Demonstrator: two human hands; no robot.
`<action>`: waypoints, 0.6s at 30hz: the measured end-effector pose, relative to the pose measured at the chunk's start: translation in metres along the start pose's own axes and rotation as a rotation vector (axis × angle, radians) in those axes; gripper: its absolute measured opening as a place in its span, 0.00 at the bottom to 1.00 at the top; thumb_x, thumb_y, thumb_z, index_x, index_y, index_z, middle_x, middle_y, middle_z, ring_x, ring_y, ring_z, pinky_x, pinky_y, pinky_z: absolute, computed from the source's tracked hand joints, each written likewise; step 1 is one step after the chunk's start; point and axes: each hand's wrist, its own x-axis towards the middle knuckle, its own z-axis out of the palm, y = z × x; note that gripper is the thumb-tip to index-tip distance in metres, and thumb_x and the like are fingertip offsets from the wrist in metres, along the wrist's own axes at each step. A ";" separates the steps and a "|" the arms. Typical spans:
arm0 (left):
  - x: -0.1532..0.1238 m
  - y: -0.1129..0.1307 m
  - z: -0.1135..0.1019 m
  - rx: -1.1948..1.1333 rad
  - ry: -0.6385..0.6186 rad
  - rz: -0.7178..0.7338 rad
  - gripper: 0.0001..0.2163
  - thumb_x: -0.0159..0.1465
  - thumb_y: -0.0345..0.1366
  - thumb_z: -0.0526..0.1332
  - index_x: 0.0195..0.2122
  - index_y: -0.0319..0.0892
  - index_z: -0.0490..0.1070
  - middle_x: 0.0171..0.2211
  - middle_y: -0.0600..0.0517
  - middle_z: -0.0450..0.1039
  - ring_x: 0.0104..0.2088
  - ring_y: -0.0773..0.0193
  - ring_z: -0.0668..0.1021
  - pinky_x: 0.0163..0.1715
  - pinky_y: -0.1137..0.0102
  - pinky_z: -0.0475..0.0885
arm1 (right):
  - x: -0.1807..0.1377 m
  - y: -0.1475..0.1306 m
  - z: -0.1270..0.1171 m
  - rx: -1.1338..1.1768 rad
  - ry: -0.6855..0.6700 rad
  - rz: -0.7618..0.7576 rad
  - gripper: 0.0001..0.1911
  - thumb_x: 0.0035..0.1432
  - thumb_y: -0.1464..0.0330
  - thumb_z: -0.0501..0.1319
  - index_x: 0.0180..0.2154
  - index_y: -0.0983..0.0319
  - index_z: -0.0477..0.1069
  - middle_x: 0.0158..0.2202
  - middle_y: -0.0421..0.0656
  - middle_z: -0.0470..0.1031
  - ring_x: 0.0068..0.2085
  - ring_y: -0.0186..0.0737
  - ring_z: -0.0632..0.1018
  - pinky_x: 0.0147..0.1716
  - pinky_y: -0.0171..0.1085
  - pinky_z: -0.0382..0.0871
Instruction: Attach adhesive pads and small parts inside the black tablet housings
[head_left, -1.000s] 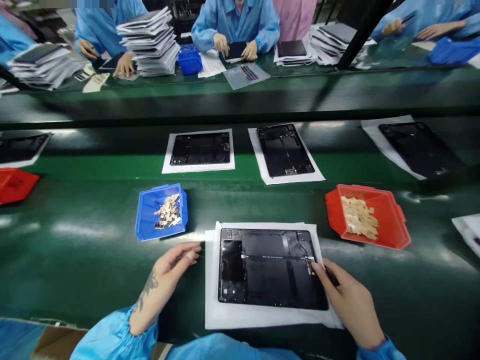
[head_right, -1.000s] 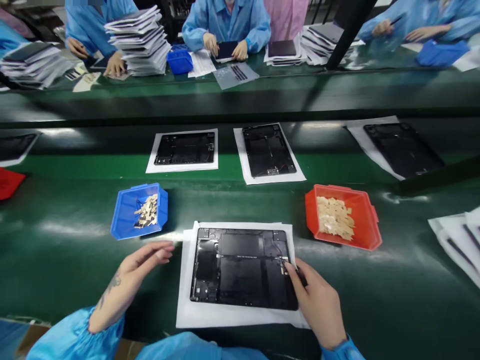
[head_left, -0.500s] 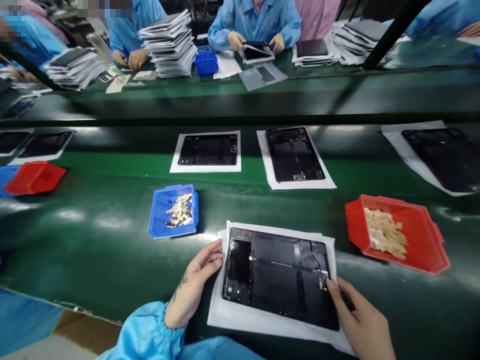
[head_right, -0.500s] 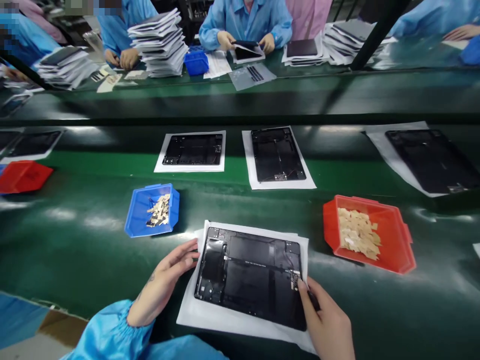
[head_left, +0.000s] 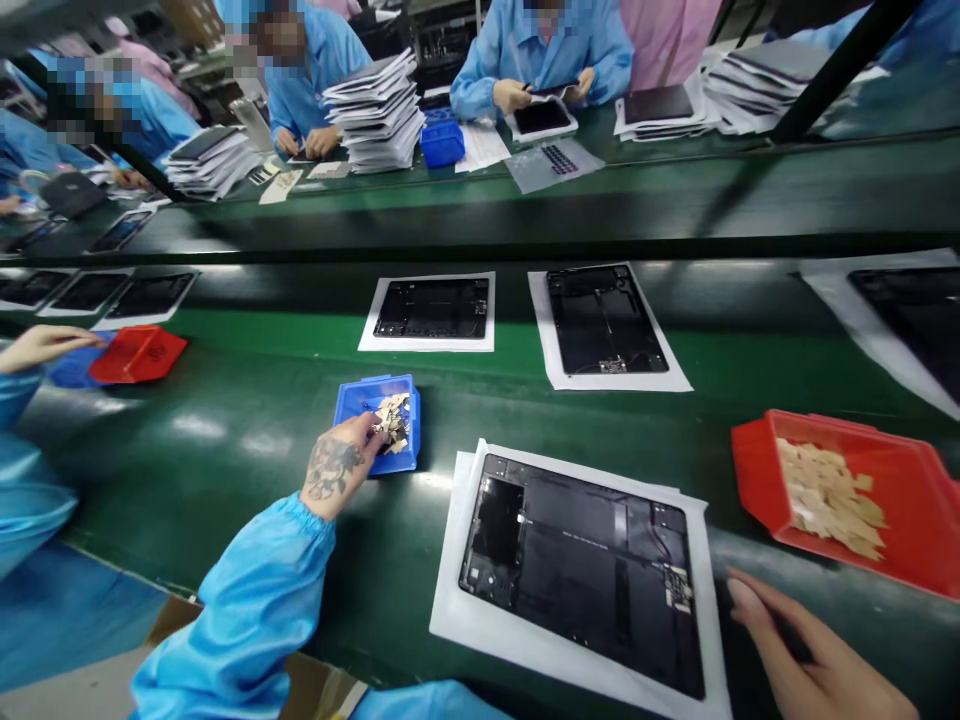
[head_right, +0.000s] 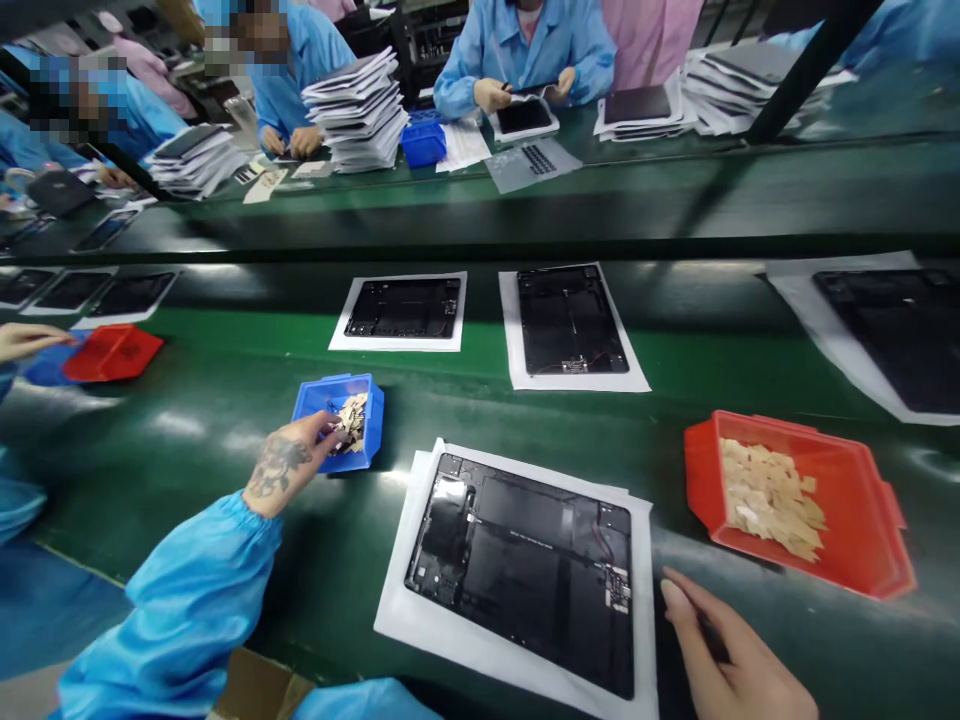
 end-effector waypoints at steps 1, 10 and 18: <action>0.007 -0.001 0.003 0.055 -0.064 -0.009 0.08 0.61 0.40 0.56 0.39 0.43 0.70 0.34 0.49 0.75 0.34 0.59 0.75 0.34 0.70 0.66 | 0.000 0.000 -0.001 -0.004 -0.004 -0.013 0.26 0.44 0.43 0.56 0.37 0.51 0.77 0.37 0.42 0.80 0.24 0.49 0.78 0.35 0.51 0.75; 0.015 -0.001 0.008 -0.004 -0.075 0.011 0.09 0.61 0.36 0.54 0.42 0.44 0.66 0.32 0.52 0.73 0.32 0.62 0.75 0.32 0.71 0.66 | -0.006 0.001 -0.006 0.021 0.058 -0.132 0.25 0.47 0.44 0.56 0.38 0.54 0.77 0.38 0.42 0.80 0.33 0.51 0.80 0.38 0.47 0.75; 0.002 -0.004 -0.014 -0.251 0.098 -0.050 0.10 0.59 0.44 0.56 0.29 0.44 0.71 0.26 0.55 0.73 0.27 0.64 0.73 0.27 0.72 0.65 | 0.001 -0.007 -0.008 0.009 0.098 -0.327 0.15 0.55 0.52 0.57 0.40 0.50 0.74 0.40 0.41 0.79 0.34 0.47 0.80 0.39 0.45 0.74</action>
